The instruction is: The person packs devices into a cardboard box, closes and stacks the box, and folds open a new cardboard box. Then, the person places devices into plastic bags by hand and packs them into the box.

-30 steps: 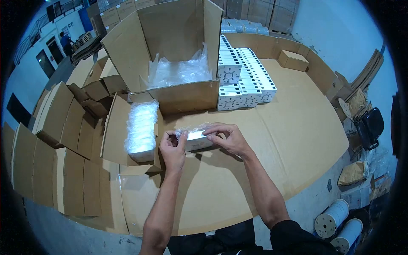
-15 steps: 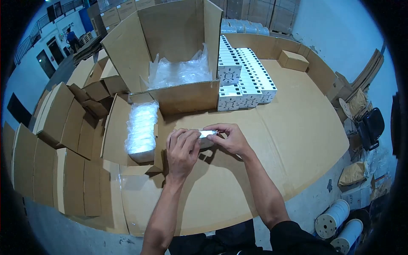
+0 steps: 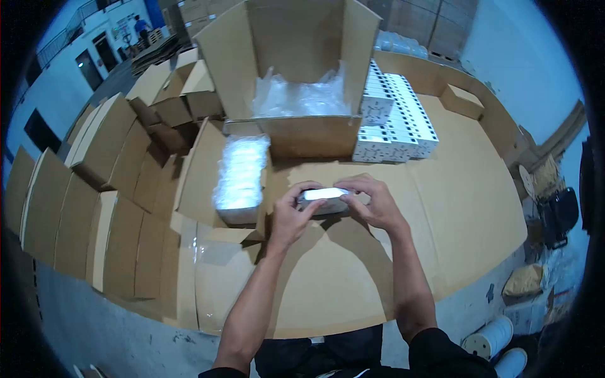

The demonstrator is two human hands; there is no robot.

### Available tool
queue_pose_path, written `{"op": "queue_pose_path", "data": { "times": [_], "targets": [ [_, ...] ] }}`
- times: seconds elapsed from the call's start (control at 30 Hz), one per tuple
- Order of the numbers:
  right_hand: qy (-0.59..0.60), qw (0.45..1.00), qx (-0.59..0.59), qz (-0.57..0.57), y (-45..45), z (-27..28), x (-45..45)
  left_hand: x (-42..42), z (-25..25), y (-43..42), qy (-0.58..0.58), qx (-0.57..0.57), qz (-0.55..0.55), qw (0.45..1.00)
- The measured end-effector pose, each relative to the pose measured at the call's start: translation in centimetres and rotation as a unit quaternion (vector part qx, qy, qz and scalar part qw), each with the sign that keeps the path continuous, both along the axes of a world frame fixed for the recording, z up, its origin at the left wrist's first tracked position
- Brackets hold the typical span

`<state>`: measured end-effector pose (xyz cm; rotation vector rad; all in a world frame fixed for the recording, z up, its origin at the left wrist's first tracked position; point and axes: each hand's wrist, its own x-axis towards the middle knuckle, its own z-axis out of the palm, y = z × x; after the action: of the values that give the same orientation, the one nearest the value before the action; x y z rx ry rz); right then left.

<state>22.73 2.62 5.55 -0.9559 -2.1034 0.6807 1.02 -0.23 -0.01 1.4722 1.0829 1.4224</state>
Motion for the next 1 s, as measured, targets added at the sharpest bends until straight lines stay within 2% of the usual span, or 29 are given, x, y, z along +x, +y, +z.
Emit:
{"op": "queue_pose_path", "data": {
  "times": [0.03,0.1,0.13,0.23,0.3,0.37,0.43,0.47,0.53,0.57,0.63,0.7,0.73,0.8,0.83,0.93,1.0],
  "targets": [
    [0.002,1.000,0.000,0.011,-0.2,0.7,-0.6,-0.2,0.2,0.0,0.002,0.000,0.011,1.000],
    [-0.069,0.997,0.006,-0.016,-0.9,1.8,-1.4,-0.3,0.3,-0.1,0.015,-0.039,-0.008,0.999],
    [-0.069,0.998,0.005,-0.014,-0.9,2.0,-1.5,-0.2,0.0,0.1,-0.019,-0.056,-0.021,0.998],
    [-0.130,0.990,0.053,-0.004,-0.8,2.8,-2.0,-0.2,-0.2,-0.1,-0.011,-0.092,-0.020,0.995],
    [-0.206,0.977,0.052,0.002,-0.9,3.7,-2.1,-0.1,-0.3,-0.5,-0.004,-0.097,-0.015,0.995],
    [-0.229,0.971,0.063,0.016,-0.3,3.5,-2.1,-0.1,-0.6,-1.3,0.003,-0.102,-0.011,0.995],
    [-0.251,0.965,0.074,0.029,-0.1,3.5,-2.0,-0.2,-0.5,-2.6,0.066,-0.059,0.038,0.995],
    [-0.245,0.968,0.055,0.011,-0.1,3.6,-2.0,-0.2,-0.9,-3.4,0.066,-0.058,0.038,0.995],
    [-0.237,0.971,0.038,-0.007,0.0,3.6,-1.9,-0.5,-2.0,-5.3,0.159,0.039,0.109,0.981],
    [-0.218,0.975,0.042,-0.018,0.1,3.6,-1.8,-0.8,-2.3,-6.7,0.159,0.040,0.110,0.980],
    [-0.196,0.979,0.048,-0.029,-0.1,3.8,-2.3,-2.0,-1.3,-10.3,0.312,0.028,0.072,0.947],
    [-0.104,0.990,0.072,-0.064,-0.8,4.4,-3.5,-2.9,-0.7,-13.3,0.357,0.025,0.056,0.932],
    [-0.101,0.990,0.072,-0.065,-1.0,4.7,-4.2,-3.2,-0.3,-14.7,0.400,0.023,0.040,0.915],
    [-0.006,0.996,0.082,-0.031,-1.2,5.2,-5.8,-3.7,1.0,-16.9,0.439,0.013,0.043,0.897],
    [-0.003,0.996,0.083,-0.033,-1.4,5.2,-6.7,-3.9,1.5,-17.8,0.475,0.003,0.048,0.879],
    [0.113,0.989,0.095,0.000,-1.8,4.5,-9.6,-4.2,1.7,-20.0,0.497,-0.031,0.061,0.865],
    [0.141,0.988,0.062,0.014,-2.5,4.0,-11.3,-4.3,1.7,-21.0,0.500,-0.035,0.069,0.863]
  ]
}}
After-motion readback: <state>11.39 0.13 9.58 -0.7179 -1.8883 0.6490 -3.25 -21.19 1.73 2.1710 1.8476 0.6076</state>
